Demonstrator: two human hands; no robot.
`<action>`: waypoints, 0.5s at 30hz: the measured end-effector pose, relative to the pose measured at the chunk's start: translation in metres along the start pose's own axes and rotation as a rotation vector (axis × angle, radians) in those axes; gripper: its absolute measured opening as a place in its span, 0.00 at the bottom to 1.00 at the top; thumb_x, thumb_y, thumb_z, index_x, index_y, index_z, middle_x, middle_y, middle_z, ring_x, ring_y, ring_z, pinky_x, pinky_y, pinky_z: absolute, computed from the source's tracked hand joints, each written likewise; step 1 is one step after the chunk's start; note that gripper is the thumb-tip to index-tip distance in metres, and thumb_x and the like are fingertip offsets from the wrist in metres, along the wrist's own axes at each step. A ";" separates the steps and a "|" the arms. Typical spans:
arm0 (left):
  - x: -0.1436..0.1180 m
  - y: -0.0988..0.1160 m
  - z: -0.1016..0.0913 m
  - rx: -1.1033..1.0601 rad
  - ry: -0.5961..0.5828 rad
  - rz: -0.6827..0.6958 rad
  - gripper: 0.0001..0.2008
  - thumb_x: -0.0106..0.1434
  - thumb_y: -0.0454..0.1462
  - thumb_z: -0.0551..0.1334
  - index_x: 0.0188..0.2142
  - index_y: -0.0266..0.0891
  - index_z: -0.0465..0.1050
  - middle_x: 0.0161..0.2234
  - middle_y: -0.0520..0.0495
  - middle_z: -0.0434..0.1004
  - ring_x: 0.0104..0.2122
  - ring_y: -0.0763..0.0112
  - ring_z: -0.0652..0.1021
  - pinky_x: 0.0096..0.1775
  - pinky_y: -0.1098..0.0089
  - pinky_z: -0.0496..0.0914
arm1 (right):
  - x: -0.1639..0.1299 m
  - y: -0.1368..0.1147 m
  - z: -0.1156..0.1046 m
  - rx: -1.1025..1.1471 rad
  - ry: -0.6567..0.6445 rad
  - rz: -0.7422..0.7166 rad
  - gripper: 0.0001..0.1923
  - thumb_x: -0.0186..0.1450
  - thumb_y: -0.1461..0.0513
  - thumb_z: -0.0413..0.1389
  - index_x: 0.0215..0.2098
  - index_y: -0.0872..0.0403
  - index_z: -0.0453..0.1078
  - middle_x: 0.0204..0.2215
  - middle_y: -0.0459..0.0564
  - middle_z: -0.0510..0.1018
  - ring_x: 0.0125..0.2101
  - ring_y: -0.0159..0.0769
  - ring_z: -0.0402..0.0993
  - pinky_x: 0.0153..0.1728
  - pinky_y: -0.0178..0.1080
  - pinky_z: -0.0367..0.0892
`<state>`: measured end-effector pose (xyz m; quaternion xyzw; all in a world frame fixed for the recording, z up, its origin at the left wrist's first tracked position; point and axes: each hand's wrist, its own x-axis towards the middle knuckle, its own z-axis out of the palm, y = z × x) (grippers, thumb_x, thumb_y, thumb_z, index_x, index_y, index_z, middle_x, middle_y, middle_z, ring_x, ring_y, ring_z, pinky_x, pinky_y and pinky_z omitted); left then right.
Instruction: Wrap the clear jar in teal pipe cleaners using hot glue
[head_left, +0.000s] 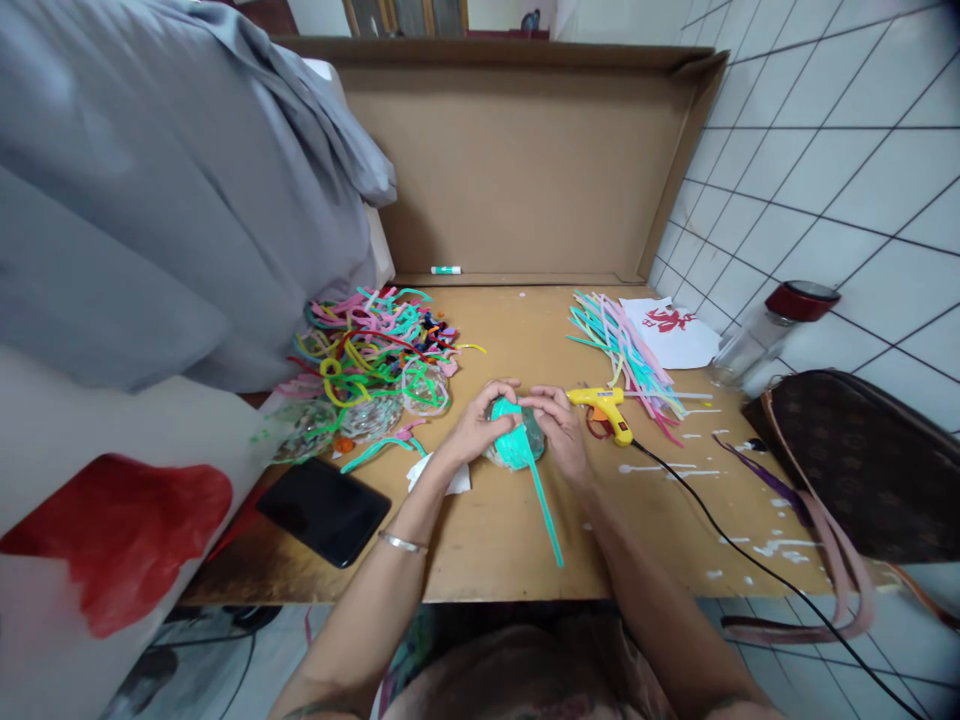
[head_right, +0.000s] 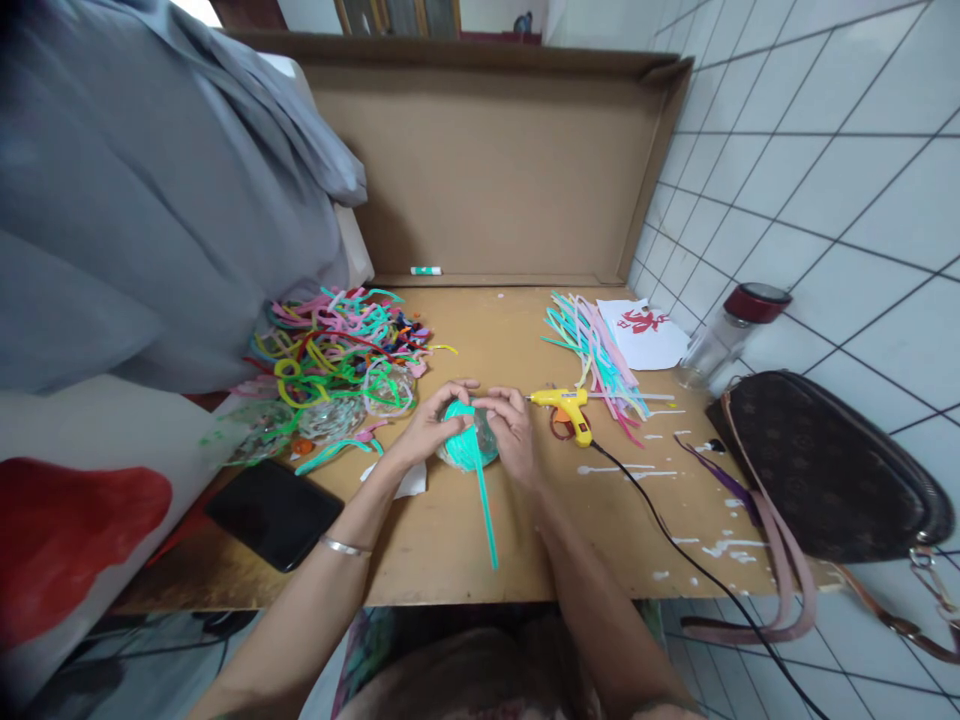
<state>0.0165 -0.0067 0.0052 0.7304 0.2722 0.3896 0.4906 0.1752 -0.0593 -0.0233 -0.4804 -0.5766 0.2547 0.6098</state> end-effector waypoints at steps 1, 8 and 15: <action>0.000 0.000 0.000 -0.001 0.000 0.004 0.09 0.54 0.36 0.62 0.36 0.39 0.65 0.55 0.38 0.70 0.58 0.57 0.69 0.56 0.58 0.64 | 0.000 0.000 0.000 -0.024 0.001 -0.013 0.14 0.64 0.60 0.50 0.38 0.45 0.79 0.43 0.49 0.70 0.51 0.41 0.65 0.55 0.47 0.61; 0.000 0.001 0.000 -0.013 -0.017 0.013 0.08 0.56 0.38 0.62 0.34 0.38 0.66 0.54 0.38 0.71 0.57 0.56 0.70 0.55 0.58 0.64 | -0.001 -0.002 -0.002 -0.141 0.008 -0.078 0.16 0.65 0.60 0.49 0.40 0.44 0.79 0.43 0.50 0.70 0.51 0.42 0.65 0.55 0.48 0.61; 0.000 0.000 0.000 -0.022 -0.027 0.014 0.08 0.56 0.38 0.62 0.34 0.39 0.66 0.54 0.38 0.70 0.57 0.57 0.70 0.55 0.59 0.65 | -0.004 -0.005 -0.004 -0.077 0.001 -0.070 0.14 0.65 0.60 0.51 0.40 0.44 0.79 0.45 0.49 0.70 0.51 0.41 0.66 0.54 0.47 0.63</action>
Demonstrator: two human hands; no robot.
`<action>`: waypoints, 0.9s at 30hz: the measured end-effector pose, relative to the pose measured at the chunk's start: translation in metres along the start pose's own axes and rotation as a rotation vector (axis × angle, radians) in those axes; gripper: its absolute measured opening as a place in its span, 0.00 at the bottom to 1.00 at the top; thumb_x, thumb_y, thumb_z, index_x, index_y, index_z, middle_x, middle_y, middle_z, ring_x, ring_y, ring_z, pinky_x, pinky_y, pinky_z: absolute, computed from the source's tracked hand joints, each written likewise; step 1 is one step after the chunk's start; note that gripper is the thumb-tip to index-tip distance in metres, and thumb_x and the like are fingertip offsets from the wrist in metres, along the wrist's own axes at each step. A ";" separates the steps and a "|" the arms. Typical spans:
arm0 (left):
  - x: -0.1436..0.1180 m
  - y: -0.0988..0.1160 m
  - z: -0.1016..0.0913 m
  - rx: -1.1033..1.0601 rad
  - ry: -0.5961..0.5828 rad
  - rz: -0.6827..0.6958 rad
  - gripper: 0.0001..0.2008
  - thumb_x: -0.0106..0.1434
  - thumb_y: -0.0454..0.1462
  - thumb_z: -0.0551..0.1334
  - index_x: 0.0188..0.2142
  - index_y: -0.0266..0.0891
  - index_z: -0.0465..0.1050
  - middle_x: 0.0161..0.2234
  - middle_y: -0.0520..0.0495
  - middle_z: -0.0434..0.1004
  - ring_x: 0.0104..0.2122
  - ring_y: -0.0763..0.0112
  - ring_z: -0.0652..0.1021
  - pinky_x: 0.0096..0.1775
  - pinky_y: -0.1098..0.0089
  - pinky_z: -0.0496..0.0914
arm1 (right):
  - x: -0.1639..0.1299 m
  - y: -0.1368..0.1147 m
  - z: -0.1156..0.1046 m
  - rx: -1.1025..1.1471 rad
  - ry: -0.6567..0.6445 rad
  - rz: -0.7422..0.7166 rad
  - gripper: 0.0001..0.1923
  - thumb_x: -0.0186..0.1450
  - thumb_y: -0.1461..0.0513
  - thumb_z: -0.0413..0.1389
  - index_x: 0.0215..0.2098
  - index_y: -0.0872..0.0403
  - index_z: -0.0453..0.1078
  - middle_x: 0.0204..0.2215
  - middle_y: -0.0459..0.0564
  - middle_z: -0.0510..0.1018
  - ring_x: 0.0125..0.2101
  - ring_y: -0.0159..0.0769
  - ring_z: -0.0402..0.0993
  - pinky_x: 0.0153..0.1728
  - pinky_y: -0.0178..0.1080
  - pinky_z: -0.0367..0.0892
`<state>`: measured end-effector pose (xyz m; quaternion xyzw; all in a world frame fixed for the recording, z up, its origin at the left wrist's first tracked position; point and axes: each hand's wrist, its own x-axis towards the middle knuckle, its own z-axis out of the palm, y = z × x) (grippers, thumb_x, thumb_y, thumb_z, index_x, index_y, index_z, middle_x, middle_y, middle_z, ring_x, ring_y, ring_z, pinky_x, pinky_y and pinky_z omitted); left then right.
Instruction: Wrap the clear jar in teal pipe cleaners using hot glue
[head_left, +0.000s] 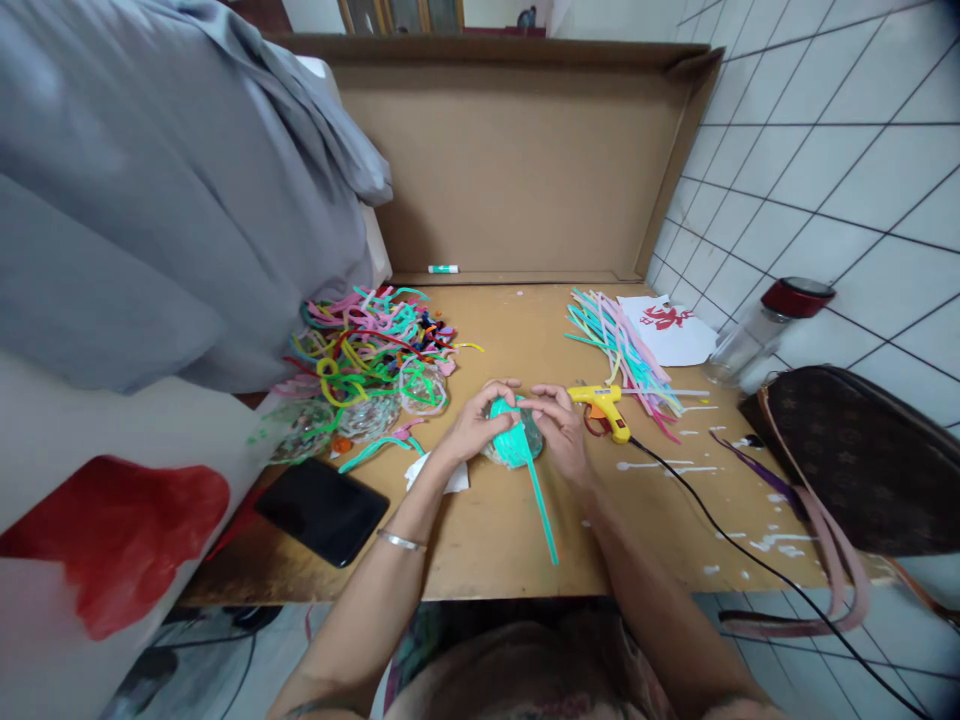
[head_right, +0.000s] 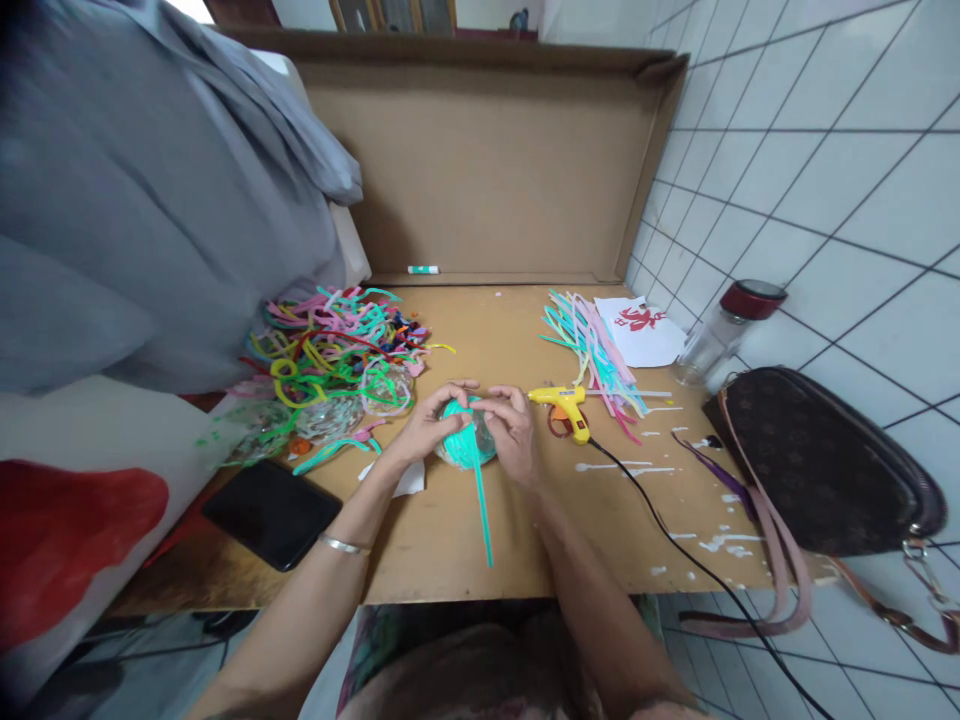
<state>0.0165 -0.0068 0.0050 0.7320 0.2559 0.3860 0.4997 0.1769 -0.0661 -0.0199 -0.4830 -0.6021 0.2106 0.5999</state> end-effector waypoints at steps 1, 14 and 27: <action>0.000 0.000 0.000 -0.001 0.000 0.000 0.08 0.56 0.38 0.62 0.34 0.39 0.66 0.54 0.38 0.70 0.57 0.57 0.70 0.54 0.60 0.65 | 0.000 0.000 0.000 0.001 0.001 0.000 0.14 0.65 0.60 0.51 0.39 0.44 0.79 0.45 0.49 0.70 0.51 0.40 0.66 0.54 0.47 0.63; 0.001 -0.004 0.000 -0.016 -0.002 0.066 0.05 0.56 0.36 0.63 0.33 0.38 0.70 0.55 0.38 0.70 0.61 0.55 0.67 0.59 0.56 0.61 | -0.001 0.000 0.003 -0.012 0.019 -0.004 0.13 0.65 0.60 0.50 0.38 0.47 0.78 0.43 0.50 0.71 0.50 0.41 0.67 0.54 0.47 0.63; -0.001 -0.002 -0.005 0.074 -0.057 0.087 0.07 0.60 0.39 0.61 0.35 0.38 0.75 0.57 0.39 0.67 0.60 0.55 0.67 0.60 0.56 0.62 | -0.002 0.002 0.003 0.006 0.040 0.022 0.12 0.64 0.59 0.51 0.37 0.46 0.78 0.42 0.50 0.71 0.49 0.41 0.68 0.52 0.47 0.65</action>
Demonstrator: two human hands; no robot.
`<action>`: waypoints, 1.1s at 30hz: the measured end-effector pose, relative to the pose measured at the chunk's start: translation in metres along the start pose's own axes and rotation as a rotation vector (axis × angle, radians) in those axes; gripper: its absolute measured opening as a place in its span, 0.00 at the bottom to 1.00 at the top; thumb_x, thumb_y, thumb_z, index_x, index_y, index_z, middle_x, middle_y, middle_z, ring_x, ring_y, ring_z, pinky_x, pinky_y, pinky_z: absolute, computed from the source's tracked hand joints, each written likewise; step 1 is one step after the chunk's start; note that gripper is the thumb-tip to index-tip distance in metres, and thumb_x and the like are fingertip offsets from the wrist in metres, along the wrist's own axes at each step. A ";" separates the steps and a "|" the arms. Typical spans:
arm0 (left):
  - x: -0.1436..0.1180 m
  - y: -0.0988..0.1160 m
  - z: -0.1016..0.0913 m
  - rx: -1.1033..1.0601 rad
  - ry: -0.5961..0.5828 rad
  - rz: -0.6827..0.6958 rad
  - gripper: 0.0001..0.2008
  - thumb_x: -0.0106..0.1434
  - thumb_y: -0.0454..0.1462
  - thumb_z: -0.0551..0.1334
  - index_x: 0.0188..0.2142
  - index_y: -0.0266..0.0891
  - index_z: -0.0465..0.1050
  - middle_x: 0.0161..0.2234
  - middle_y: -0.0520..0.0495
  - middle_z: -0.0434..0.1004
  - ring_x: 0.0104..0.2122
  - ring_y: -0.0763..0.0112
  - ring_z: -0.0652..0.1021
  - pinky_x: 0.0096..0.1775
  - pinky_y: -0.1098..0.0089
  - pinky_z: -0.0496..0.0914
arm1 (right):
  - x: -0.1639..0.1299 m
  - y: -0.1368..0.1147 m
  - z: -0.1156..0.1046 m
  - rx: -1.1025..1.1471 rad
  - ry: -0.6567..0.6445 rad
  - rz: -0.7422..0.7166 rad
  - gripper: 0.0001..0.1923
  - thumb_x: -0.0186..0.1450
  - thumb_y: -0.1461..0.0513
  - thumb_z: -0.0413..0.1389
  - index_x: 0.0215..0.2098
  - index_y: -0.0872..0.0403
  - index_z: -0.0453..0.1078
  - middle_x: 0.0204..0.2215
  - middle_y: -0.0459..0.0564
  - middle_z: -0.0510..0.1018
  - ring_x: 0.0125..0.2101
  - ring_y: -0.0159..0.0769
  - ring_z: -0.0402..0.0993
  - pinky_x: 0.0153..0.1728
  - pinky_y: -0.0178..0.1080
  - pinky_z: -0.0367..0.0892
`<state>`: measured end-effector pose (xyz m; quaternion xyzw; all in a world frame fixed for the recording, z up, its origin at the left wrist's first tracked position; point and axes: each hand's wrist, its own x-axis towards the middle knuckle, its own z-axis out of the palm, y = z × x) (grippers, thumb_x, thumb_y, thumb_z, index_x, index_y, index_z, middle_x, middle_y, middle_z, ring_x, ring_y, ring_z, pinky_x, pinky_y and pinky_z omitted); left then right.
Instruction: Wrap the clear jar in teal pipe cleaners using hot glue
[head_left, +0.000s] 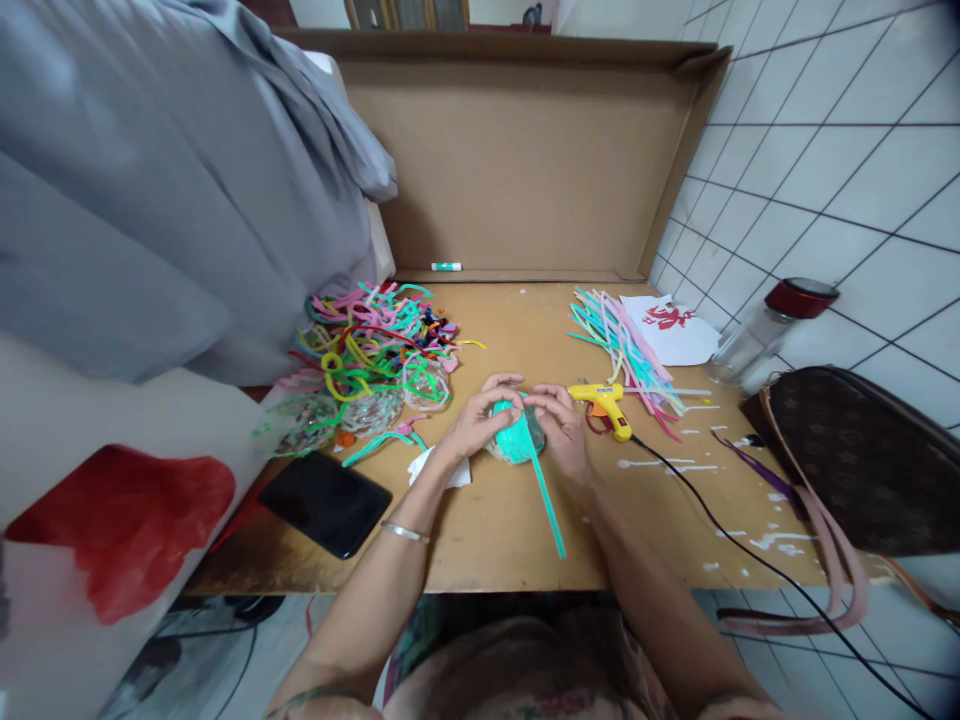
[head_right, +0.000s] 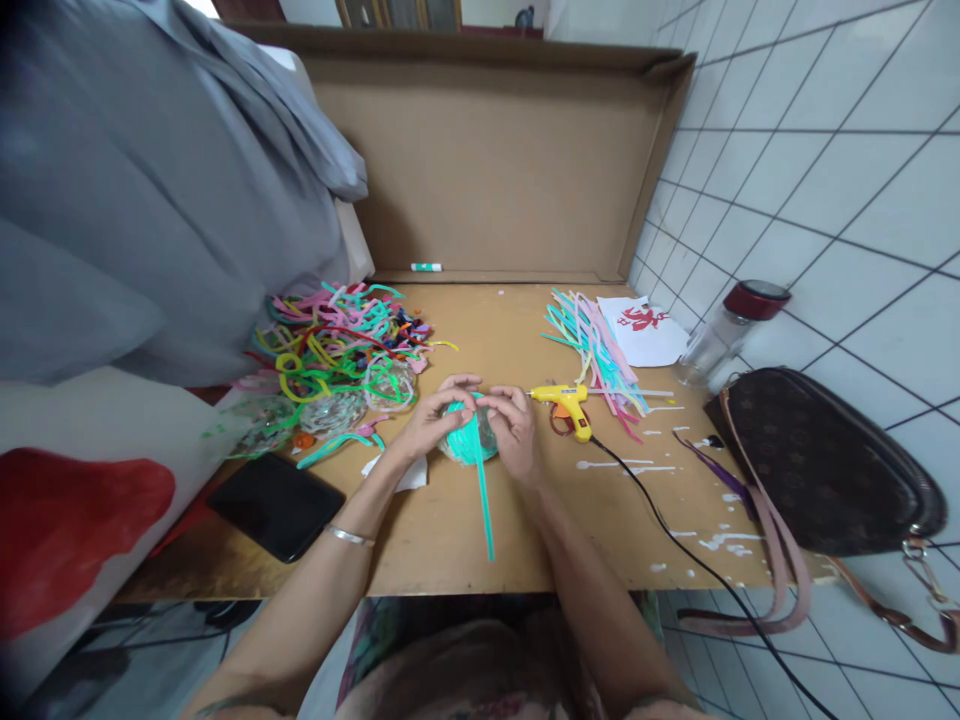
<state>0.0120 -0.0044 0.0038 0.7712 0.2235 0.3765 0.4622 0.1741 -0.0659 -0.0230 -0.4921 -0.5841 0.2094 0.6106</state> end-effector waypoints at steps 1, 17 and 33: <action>-0.001 0.000 -0.001 0.007 -0.013 0.009 0.08 0.61 0.40 0.60 0.36 0.38 0.75 0.57 0.39 0.67 0.60 0.56 0.67 0.60 0.56 0.62 | 0.000 0.001 0.000 0.003 0.004 -0.001 0.13 0.64 0.59 0.51 0.37 0.46 0.78 0.42 0.50 0.71 0.49 0.41 0.68 0.52 0.47 0.64; -0.028 0.038 -0.001 0.740 -0.103 -0.116 0.49 0.45 0.56 0.72 0.63 0.49 0.58 0.64 0.34 0.55 0.61 0.37 0.61 0.58 0.39 0.58 | 0.006 0.010 -0.001 -0.030 -0.063 -0.015 0.18 0.64 0.59 0.47 0.43 0.47 0.78 0.42 0.50 0.70 0.49 0.42 0.67 0.54 0.47 0.64; -0.027 0.018 0.048 0.688 0.198 -0.163 0.41 0.50 0.38 0.72 0.61 0.48 0.58 0.64 0.37 0.53 0.58 0.41 0.66 0.55 0.46 0.65 | 0.005 0.008 0.002 0.010 -0.021 0.072 0.27 0.71 0.45 0.38 0.42 0.49 0.74 0.47 0.54 0.71 0.51 0.42 0.68 0.53 0.46 0.66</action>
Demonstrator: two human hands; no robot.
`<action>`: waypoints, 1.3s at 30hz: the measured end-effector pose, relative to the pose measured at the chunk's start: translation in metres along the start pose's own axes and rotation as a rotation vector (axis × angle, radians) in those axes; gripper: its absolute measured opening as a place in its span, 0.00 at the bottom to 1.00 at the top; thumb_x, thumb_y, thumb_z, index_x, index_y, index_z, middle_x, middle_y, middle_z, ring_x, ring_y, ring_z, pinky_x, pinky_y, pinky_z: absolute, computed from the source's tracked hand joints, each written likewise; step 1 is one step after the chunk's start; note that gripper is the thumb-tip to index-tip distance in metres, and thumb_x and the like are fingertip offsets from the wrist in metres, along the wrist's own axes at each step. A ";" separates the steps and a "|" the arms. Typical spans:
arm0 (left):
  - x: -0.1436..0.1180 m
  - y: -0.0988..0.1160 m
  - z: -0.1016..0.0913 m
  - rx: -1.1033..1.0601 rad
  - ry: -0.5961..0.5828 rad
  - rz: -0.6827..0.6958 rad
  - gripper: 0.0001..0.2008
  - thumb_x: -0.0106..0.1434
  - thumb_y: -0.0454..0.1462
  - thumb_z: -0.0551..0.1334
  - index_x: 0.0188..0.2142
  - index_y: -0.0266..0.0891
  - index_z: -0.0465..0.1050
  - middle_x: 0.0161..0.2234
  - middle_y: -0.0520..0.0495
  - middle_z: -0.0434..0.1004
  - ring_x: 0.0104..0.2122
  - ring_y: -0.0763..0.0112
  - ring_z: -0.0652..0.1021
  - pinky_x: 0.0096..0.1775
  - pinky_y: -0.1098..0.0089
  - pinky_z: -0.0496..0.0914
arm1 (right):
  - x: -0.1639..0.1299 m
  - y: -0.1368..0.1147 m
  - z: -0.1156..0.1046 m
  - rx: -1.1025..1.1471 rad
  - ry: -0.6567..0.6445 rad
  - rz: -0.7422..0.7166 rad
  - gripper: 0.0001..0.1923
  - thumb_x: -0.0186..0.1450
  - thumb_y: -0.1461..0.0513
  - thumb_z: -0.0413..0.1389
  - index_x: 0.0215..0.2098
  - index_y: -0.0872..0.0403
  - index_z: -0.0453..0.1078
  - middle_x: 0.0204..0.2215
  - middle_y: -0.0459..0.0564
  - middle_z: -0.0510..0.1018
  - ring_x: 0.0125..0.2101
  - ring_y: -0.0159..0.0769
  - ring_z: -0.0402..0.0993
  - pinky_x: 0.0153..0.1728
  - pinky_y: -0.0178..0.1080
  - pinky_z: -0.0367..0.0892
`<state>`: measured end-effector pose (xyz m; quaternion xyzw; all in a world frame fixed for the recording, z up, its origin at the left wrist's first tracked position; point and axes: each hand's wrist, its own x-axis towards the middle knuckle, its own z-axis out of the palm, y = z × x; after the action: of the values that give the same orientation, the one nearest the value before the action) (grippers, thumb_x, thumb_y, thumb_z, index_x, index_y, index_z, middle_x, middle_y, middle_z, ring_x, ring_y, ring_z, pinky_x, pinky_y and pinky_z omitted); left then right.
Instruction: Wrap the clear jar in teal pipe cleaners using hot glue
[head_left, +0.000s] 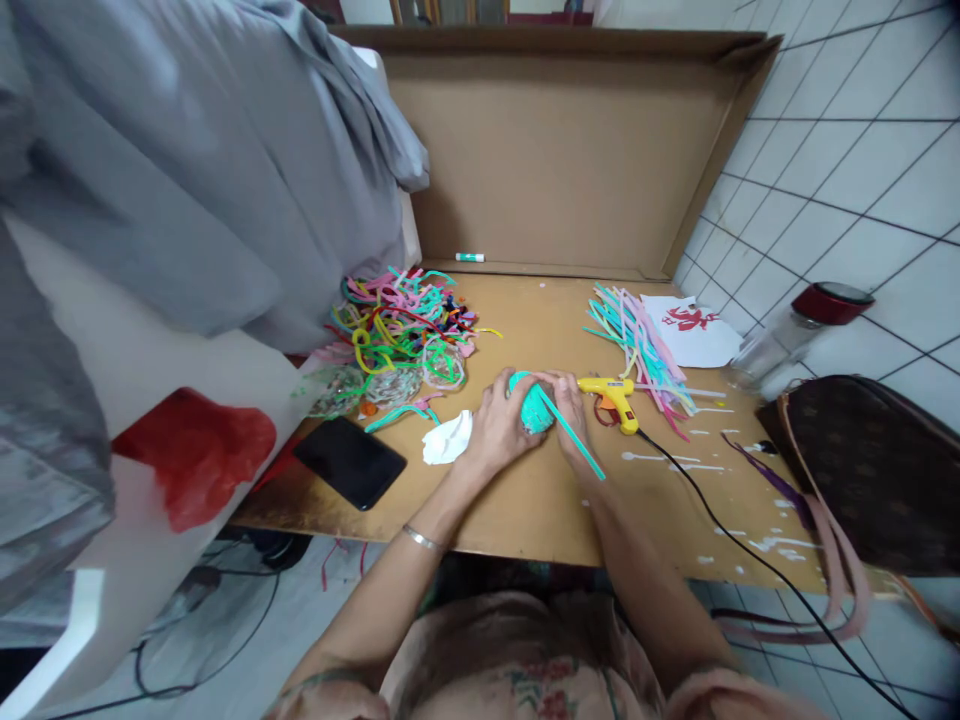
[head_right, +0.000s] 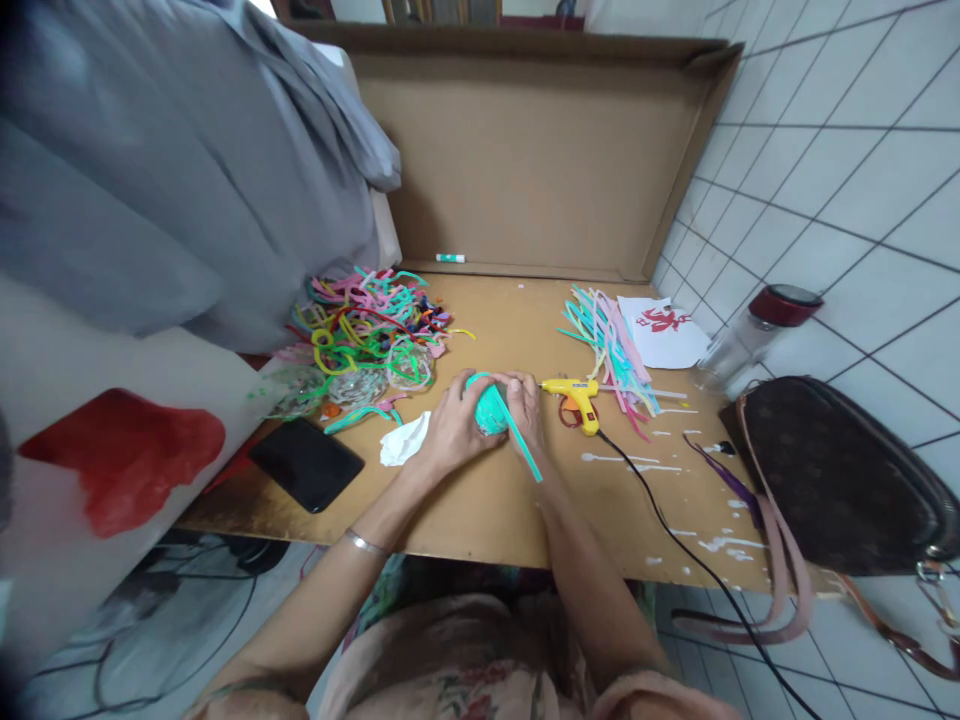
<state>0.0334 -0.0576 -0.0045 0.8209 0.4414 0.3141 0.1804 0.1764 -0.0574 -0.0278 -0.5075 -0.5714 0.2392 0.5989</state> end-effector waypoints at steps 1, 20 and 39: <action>0.002 -0.002 0.000 -0.015 0.001 0.017 0.40 0.51 0.38 0.71 0.61 0.47 0.58 0.63 0.37 0.54 0.58 0.42 0.66 0.56 0.47 0.65 | 0.000 -0.001 -0.001 0.005 0.004 0.002 0.28 0.70 0.44 0.39 0.42 0.49 0.75 0.47 0.54 0.71 0.50 0.42 0.68 0.52 0.46 0.67; 0.047 -0.039 -0.030 -0.437 -0.349 0.043 0.44 0.39 0.38 0.75 0.56 0.38 0.62 0.49 0.44 0.71 0.49 0.57 0.73 0.55 0.57 0.66 | 0.002 -0.002 -0.014 -0.009 0.166 0.037 0.18 0.66 0.52 0.47 0.42 0.52 0.74 0.42 0.53 0.76 0.43 0.40 0.71 0.46 0.45 0.67; 0.046 -0.037 -0.030 -0.315 -0.366 0.201 0.42 0.41 0.37 0.73 0.56 0.40 0.62 0.53 0.42 0.68 0.53 0.55 0.72 0.56 0.57 0.67 | -0.005 -0.029 -0.009 -0.221 0.163 -0.367 0.07 0.67 0.62 0.54 0.38 0.49 0.74 0.33 0.47 0.80 0.37 0.36 0.76 0.41 0.43 0.71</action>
<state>0.0099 0.0018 0.0131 0.8656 0.2635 0.2416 0.3507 0.1753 -0.0758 -0.0028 -0.4751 -0.6268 0.0205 0.6173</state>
